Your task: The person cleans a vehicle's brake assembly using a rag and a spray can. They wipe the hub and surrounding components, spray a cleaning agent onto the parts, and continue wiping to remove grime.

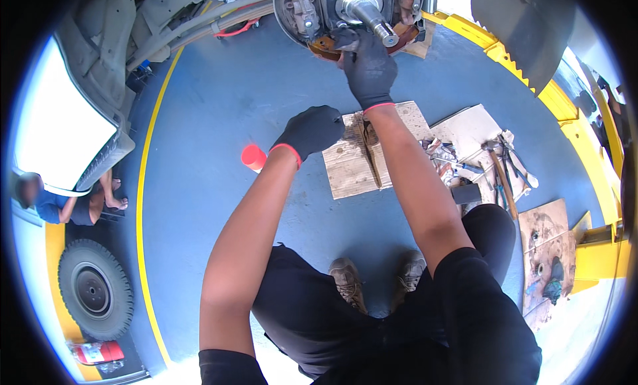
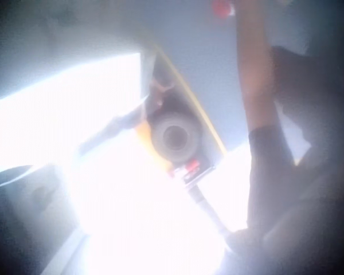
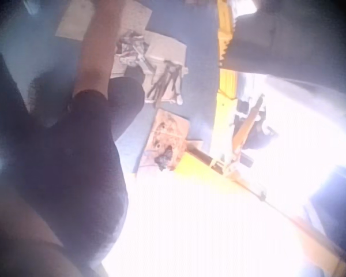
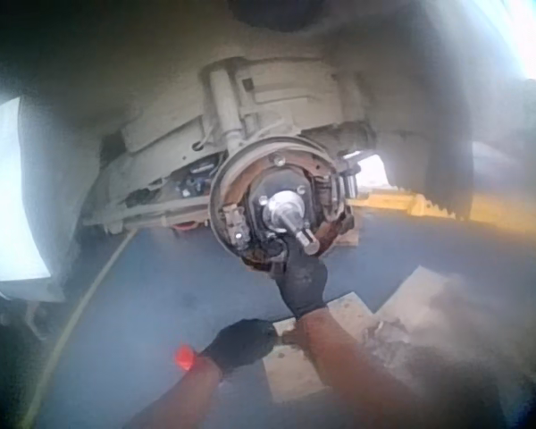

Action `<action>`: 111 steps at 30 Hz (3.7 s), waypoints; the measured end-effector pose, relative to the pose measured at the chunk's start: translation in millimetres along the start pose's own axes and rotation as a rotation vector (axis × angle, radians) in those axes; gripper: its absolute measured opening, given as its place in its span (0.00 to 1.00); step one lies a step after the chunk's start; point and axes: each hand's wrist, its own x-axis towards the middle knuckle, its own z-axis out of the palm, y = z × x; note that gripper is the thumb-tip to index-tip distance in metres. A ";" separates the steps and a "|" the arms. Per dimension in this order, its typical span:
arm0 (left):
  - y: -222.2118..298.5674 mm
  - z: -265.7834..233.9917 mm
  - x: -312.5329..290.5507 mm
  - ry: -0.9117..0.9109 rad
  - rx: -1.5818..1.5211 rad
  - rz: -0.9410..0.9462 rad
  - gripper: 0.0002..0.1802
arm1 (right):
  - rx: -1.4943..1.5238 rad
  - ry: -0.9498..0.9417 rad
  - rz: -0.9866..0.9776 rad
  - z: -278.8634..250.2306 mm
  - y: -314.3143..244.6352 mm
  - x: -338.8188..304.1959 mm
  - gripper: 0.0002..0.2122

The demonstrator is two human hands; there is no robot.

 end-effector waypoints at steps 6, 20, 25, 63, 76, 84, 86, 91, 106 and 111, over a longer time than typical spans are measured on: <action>1.2 -32.0 -0.6 0.237 -1.209 0.032 0.24 | 0.209 0.049 -0.152 -21.1 -24.3 -26.8 0.22; 30.5 -31.3 82.0 0.680 -0.984 0.312 0.24 | -0.521 -0.360 0.605 -38.6 341.1 -208.9 0.22; 19.4 -10.5 105.6 0.417 -0.977 0.431 0.19 | -0.810 -0.655 0.477 -116.0 467.7 -275.4 0.20; 70.9 -16.4 87.7 0.932 -0.537 0.093 0.25 | 0.459 -0.466 0.334 -79.8 66.8 -24.0 0.19; 62.0 3.2 96.1 1.093 -0.286 0.181 0.15 | 0.512 -0.497 0.384 -92.0 68.2 -15.0 0.18; 52.8 -5.6 91.5 0.966 -0.160 0.364 0.14 | 0.595 -0.481 0.453 -109.2 69.2 -15.8 0.18; 44.3 -8.5 89.8 0.921 -0.172 0.376 0.16 | 0.756 -0.446 0.434 -103.1 68.0 -17.6 0.18; 38.5 -10.8 95.7 1.183 -0.230 0.378 0.15 | 0.829 -0.428 0.496 -76.6 52.1 -33.4 0.18; 35.6 -10.0 99.5 1.122 -0.209 0.314 0.20 | 0.933 -0.349 0.622 -65.3 36.5 -56.4 0.17; 40.3 -13.4 93.6 1.115 -0.249 0.377 0.19 | 1.056 -0.325 0.737 -61.3 30.0 -60.1 0.17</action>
